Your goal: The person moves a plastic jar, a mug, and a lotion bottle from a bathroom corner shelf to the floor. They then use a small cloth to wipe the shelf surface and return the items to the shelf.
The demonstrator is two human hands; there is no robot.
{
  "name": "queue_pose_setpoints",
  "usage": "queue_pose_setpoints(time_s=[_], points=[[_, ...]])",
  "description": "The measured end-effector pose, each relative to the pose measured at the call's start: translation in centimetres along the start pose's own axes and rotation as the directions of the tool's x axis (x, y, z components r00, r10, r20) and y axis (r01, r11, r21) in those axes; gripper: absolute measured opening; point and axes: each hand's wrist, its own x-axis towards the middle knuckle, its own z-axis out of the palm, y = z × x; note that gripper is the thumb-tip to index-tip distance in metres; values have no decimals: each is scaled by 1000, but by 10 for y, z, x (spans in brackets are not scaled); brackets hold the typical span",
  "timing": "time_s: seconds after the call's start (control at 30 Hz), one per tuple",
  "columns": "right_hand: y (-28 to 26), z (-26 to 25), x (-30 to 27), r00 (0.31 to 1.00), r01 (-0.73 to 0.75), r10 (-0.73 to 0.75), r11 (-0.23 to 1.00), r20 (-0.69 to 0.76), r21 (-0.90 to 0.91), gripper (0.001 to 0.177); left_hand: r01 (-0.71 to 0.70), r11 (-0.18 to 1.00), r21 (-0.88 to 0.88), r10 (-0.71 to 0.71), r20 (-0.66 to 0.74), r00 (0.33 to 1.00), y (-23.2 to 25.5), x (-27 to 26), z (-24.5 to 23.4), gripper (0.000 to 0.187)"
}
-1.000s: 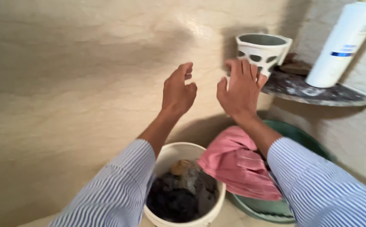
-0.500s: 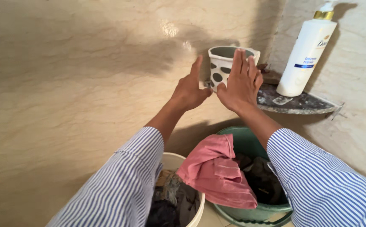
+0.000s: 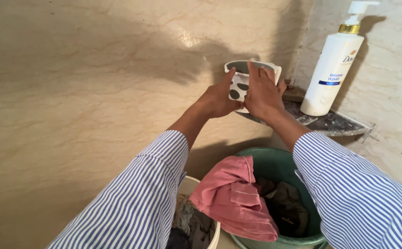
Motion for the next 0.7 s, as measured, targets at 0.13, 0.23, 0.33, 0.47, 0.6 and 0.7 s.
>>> queue_pose_setpoints(time_s=[0.13,0.23,0.33,0.47,0.6,0.7], points=[[7,7,12,990,89,-83,994,-112,57,69,-43,999,9,43,-34,998,0,6,4,114],[16,13,16,967,189,-177,981,-181,46,58,-35,999,-3,35,-28,999,-1,12,9,111],[17,14,18,968,200,-184,976,-173,80,53,-23,1000,-3,23,-34,999,-2,15,11,110],[16,10,15,965,204,-195,978,-177,36,54,-5,1000,21,6,-27,1000,5,15,12,106],[7,2,8,942,242,-229,970,-247,23,43,58,998,-32,-59,-44,997,12,13,8,97],[-5,-12,2,948,259,-244,964,-203,51,52,-28,998,53,39,-228,973,12,2,-6,84]])
